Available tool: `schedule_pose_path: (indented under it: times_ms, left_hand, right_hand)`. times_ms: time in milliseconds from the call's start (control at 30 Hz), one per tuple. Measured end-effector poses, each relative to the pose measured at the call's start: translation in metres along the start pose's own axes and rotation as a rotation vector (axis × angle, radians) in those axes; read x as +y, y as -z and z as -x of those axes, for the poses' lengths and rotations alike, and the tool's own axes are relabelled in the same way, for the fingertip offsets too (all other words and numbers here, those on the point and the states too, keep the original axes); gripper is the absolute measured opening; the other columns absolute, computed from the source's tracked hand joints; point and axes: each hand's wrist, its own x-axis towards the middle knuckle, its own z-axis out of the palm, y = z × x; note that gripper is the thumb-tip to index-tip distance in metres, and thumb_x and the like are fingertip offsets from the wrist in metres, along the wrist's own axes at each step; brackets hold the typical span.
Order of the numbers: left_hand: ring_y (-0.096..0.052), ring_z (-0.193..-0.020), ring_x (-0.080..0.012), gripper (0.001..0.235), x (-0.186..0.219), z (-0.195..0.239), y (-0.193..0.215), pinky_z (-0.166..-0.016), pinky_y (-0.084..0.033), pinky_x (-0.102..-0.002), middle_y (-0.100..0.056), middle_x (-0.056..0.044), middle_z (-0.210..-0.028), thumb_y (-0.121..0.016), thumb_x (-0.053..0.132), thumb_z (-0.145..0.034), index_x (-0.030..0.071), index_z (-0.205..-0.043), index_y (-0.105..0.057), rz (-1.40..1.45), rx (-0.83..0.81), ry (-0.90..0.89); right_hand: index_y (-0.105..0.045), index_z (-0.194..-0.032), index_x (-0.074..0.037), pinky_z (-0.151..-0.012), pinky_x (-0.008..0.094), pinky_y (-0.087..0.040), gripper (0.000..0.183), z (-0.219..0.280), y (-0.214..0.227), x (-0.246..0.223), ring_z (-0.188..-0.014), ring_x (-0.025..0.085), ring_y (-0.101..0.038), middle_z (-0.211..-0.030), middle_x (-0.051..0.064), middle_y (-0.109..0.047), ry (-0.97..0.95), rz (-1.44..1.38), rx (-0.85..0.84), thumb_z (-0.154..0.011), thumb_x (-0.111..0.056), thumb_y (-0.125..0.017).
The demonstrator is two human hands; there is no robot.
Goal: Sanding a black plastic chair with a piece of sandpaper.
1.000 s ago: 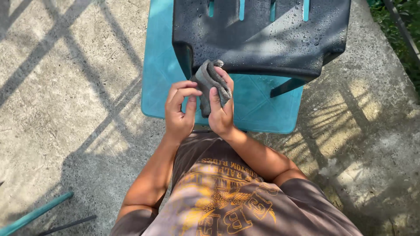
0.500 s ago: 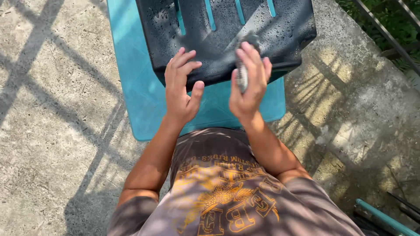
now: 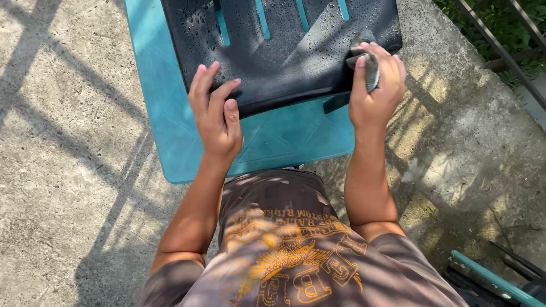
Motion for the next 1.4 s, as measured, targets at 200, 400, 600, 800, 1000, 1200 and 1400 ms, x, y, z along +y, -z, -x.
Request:
schedule_pose_path:
  times_ms: [200,400,600,800,1000,1200,1400]
  left_hand:
    - [-0.046,-0.149,-0.028,0.06,-0.026,0.0,-0.005,-0.126,-0.036,-0.04,-0.041,-0.02,-0.162,-0.058,0.037,-0.115,0.01,-0.16,-0.03,0.323,0.162,0.238]
    - [-0.057,-0.117,-0.0195,0.062,-0.06,0.003,-0.001,-0.105,-0.05,-0.033,-0.053,-0.013,-0.137,-0.049,0.049,-0.112,0.007,-0.156,-0.038,0.293,0.126,0.385]
    - [-0.048,-0.13,-0.0214,0.057,-0.034,0.026,0.014,-0.118,-0.037,-0.034,-0.046,-0.013,-0.143,-0.031,0.048,-0.116,0.002,-0.149,-0.036,0.436,0.178,0.403]
    - [-0.038,-0.139,-0.0226,0.049,-0.028,0.06,0.031,-0.125,-0.026,-0.035,-0.039,-0.015,-0.144,-0.024,0.036,-0.117,-0.003,-0.144,-0.035,0.218,0.203,0.32]
    - [-0.054,-0.12,-0.0232,0.042,0.004,0.043,0.052,-0.11,-0.039,-0.036,-0.055,-0.015,-0.131,-0.032,0.031,-0.111,0.004,-0.143,-0.034,0.312,0.094,0.561]
    - [-0.06,-0.115,-0.0283,0.035,0.067,0.011,0.073,-0.106,-0.047,-0.038,-0.063,-0.012,-0.126,-0.049,0.036,-0.112,0.006,-0.12,-0.066,-0.065,0.201,-0.016]
    - [-0.063,-0.101,-0.0297,0.03,0.057,-0.008,0.043,-0.092,-0.051,-0.042,-0.068,-0.009,-0.104,-0.06,0.032,-0.104,0.006,-0.102,-0.072,0.097,0.007,-0.145]
  right_hand:
    - [-0.07,-0.124,-0.008,-0.114,0.045,-0.035,0.025,-0.001,-0.028,-0.079,-0.134,0.027,-0.059,-0.132,0.006,-0.071,0.123,0.141,-0.171,-0.102,-0.019,-0.071]
    - [-0.058,-0.146,-0.007,-0.11,0.05,-0.035,0.072,0.015,-0.055,-0.17,-0.135,0.028,-0.053,-0.152,0.01,-0.056,0.458,-0.089,-0.446,-0.078,-0.016,-0.079]
    - [-0.066,-0.136,-0.012,-0.119,0.049,-0.038,0.054,0.008,-0.011,-0.11,-0.138,0.024,-0.059,-0.141,0.003,-0.067,0.324,-0.148,-0.48,-0.083,-0.006,-0.076]
    - [-0.072,-0.124,-0.005,-0.117,0.047,-0.04,0.016,-0.02,0.032,-0.004,-0.132,0.028,-0.065,-0.133,0.011,-0.073,-0.023,0.153,-0.227,-0.108,-0.006,-0.068]
    - [-0.069,-0.127,-0.006,-0.116,0.045,-0.038,0.028,-0.014,-0.003,-0.079,-0.131,0.029,-0.063,-0.132,0.01,-0.072,0.257,0.058,-0.389,-0.101,-0.015,-0.075]
    - [-0.063,-0.136,-0.004,-0.117,0.049,-0.038,0.06,0.012,-0.048,-0.17,-0.142,0.028,-0.05,-0.151,0.014,-0.055,0.525,-0.304,-0.655,-0.083,-0.028,-0.076]
    - [-0.067,-0.138,-0.011,-0.118,0.051,-0.037,0.049,-0.024,-0.024,-0.106,-0.142,0.024,-0.054,-0.147,0.006,-0.063,0.343,-0.159,-0.708,-0.09,-0.02,-0.072]
